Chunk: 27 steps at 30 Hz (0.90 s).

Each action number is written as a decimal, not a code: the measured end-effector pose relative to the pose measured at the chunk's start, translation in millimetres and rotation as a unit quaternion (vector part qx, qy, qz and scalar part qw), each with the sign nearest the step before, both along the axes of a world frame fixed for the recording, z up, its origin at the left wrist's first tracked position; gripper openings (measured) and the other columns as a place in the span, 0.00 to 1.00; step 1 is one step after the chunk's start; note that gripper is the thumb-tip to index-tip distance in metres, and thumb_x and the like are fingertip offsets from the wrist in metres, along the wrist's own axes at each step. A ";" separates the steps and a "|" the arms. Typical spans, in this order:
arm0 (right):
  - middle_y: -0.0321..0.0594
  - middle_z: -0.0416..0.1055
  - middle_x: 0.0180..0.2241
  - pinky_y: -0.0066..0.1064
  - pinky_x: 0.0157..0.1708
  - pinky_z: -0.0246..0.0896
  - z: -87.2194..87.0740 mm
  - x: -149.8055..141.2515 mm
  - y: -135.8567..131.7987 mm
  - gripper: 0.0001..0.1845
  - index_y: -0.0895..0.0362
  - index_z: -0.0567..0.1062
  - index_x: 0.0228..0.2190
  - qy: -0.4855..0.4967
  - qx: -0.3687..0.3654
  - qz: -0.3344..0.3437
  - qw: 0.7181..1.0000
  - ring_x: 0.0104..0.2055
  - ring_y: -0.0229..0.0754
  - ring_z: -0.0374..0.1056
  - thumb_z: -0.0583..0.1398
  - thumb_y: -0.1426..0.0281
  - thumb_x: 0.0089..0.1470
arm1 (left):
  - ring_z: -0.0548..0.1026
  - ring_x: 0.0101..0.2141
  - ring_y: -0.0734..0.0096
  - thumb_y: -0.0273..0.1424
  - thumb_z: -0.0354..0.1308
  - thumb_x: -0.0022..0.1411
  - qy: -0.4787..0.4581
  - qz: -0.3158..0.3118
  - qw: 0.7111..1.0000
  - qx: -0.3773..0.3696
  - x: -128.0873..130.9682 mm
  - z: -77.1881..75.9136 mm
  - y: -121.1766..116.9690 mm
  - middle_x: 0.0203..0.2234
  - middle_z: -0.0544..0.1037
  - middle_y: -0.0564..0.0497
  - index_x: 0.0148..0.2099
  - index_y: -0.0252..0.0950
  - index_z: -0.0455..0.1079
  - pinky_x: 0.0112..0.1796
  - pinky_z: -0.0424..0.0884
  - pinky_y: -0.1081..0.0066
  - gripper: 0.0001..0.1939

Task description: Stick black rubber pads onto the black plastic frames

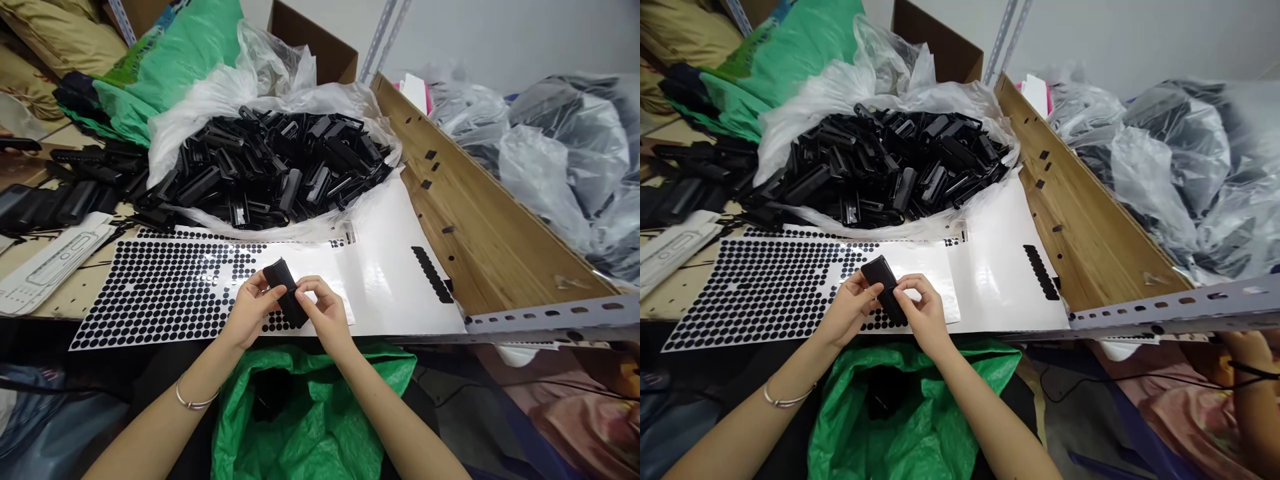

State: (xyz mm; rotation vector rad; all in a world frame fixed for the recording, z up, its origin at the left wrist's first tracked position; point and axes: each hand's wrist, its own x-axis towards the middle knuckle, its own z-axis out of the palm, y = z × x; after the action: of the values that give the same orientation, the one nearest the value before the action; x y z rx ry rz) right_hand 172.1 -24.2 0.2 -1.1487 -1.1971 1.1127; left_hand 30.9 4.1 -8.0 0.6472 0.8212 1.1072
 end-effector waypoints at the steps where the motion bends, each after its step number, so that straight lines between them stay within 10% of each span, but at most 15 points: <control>1: 0.39 0.66 0.36 0.32 0.38 0.64 0.6 -1.1 -0.6 0.08 0.53 0.73 0.27 0.002 0.000 0.000 1.000 0.41 0.42 0.64 0.62 0.63 0.53 | 0.75 0.30 0.75 0.34 0.72 0.44 -0.004 0.003 1.000 0.001 -0.2 -0.1 -0.1 0.30 0.78 0.54 0.34 0.36 0.74 0.29 0.74 0.78 0.15; 27: 0.37 0.65 0.31 0.34 0.38 0.64 -6.4 -15.4 8.5 0.07 0.53 0.71 0.23 0.024 0.016 -0.038 0.999 0.39 0.42 0.66 0.64 0.69 0.50 | 0.76 0.29 0.76 0.32 0.74 0.42 -0.007 0.036 0.999 -0.002 -6.6 -2.2 0.1 0.30 0.78 0.55 0.34 0.36 0.74 0.29 0.75 0.78 0.16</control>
State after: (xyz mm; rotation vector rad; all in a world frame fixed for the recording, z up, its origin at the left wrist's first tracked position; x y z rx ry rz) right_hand 156.8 -15.7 -6.2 -1.1279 -1.1215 1.0553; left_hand 24.3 4.2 -10.2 0.6092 0.8413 1.1737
